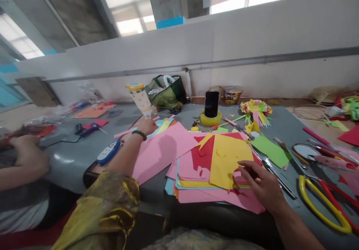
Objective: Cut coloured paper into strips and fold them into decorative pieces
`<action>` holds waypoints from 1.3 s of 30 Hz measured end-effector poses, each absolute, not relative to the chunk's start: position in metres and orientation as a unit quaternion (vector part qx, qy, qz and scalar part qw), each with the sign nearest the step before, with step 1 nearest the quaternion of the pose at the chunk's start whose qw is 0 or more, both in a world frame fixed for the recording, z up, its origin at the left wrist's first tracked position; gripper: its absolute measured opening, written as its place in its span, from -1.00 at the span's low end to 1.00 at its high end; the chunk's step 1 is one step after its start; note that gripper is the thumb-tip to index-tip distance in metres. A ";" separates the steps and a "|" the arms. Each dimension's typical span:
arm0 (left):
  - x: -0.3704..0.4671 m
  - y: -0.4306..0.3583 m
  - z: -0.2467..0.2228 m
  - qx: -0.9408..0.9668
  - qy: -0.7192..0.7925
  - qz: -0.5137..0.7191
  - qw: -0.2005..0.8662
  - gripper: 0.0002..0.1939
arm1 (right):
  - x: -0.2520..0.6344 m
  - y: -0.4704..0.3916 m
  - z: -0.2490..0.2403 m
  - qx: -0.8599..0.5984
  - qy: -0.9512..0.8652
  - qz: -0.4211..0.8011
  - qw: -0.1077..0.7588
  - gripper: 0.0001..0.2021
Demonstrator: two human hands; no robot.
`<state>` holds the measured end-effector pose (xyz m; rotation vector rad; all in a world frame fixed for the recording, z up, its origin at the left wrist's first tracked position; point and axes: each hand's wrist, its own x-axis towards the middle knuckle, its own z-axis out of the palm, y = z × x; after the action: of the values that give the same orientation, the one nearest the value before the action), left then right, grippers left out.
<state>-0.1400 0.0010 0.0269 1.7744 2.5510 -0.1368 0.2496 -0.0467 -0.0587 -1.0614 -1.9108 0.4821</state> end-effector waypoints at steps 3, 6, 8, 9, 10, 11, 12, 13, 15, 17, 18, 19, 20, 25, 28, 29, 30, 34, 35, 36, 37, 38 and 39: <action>-0.169 0.000 0.013 0.541 0.838 -0.072 0.027 -0.71 | 0.249 -0.046 -0.059 -0.423 -0.769 0.183 0.442 -0.71; -0.176 0.001 -0.004 0.527 0.844 -0.089 0.045 -0.71 | 0.248 -0.045 -0.060 -0.433 -0.768 0.181 0.437 -0.69; -0.176 0.003 -0.010 0.519 0.847 -0.097 0.056 -0.75 | 0.249 -0.045 -0.060 -0.440 -0.768 0.180 0.430 -0.67; -0.177 0.005 -0.012 0.517 0.848 -0.100 0.061 -0.77 | 0.249 -0.045 -0.060 -0.442 -0.768 0.179 0.426 -0.66; -0.177 0.007 -0.013 0.516 0.848 -0.102 0.067 -0.79 | 0.249 -0.045 -0.060 -0.444 -0.770 0.178 0.423 -0.65; -0.177 0.009 -0.013 0.515 0.848 -0.105 0.073 -0.80 | 0.250 -0.045 -0.060 -0.444 -0.772 0.178 0.418 -0.65; -0.178 0.010 -0.013 0.515 0.847 -0.108 0.079 -0.81 | 0.250 -0.045 -0.059 -0.444 -0.775 0.178 0.413 -0.64; -0.178 0.012 -0.013 0.514 0.846 -0.111 0.086 -0.82 | 0.250 -0.045 -0.059 -0.444 -0.778 0.178 0.406 -0.64; -0.180 0.014 -0.014 0.512 0.845 -0.119 0.100 -0.79 | 0.250 -0.045 -0.059 -0.442 -0.784 0.174 0.398 -0.65; -0.182 0.015 -0.014 0.508 0.845 -0.124 0.109 -0.71 | 0.250 -0.045 -0.059 -0.439 -0.788 0.167 0.398 -0.66; -0.183 0.015 -0.015 0.507 0.846 -0.125 0.111 -0.66 | 0.250 -0.045 -0.059 -0.437 -0.789 0.163 0.400 -0.66; -0.184 0.015 -0.016 0.505 0.847 -0.125 0.111 -0.64 | 0.249 -0.045 -0.059 -0.435 -0.790 0.160 0.401 -0.66; -0.185 0.016 -0.016 0.504 0.848 -0.124 0.109 -0.63 | 0.249 -0.045 -0.060 -0.434 -0.791 0.158 0.402 -0.66; -0.191 0.018 -0.018 0.501 0.853 -0.111 0.096 -0.64 | 0.249 -0.045 -0.061 -0.439 -0.793 0.159 0.393 -0.68; -0.192 0.020 -0.019 0.508 0.851 -0.098 0.094 -0.74 | 0.249 -0.045 -0.062 -0.438 -0.793 0.162 0.392 -0.69; -0.191 0.021 -0.019 0.510 0.850 -0.093 0.093 -0.74 | 0.249 -0.045 -0.063 -0.439 -0.793 0.164 0.390 -0.70; -0.191 0.022 -0.020 0.513 0.849 -0.087 0.092 -0.72 | 0.249 -0.045 -0.063 -0.441 -0.793 0.166 0.386 -0.70; -0.187 0.027 -0.021 0.518 0.849 -0.060 0.088 -0.77 | 0.250 -0.045 -0.064 -0.442 -0.794 0.180 0.375 -0.72; -0.187 0.028 -0.022 0.518 0.849 -0.054 0.085 -0.79 | 0.250 -0.045 -0.064 -0.441 -0.795 0.183 0.375 -0.73; -0.186 0.029 -0.022 0.518 0.850 -0.047 0.081 -0.80 | 0.250 -0.045 -0.064 -0.440 -0.794 0.185 0.376 -0.73; -0.184 0.030 -0.022 0.518 0.851 -0.040 0.076 -0.79 | 0.249 -0.045 -0.064 -0.440 -0.793 0.187 0.377 -0.73; -0.183 0.031 -0.023 0.517 0.852 -0.034 0.072 -0.78 | 0.249 -0.045 -0.064 -0.440 -0.792 0.188 0.378 -0.73; -0.181 0.032 -0.023 0.517 0.852 -0.029 0.069 -0.77 | 0.249 -0.046 -0.063 -0.441 -0.792 0.190 0.377 -0.74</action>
<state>-0.1811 0.0320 -0.0229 1.5581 2.5669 -0.0866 0.2490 -0.0455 -0.0635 -1.1279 -2.0245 0.4860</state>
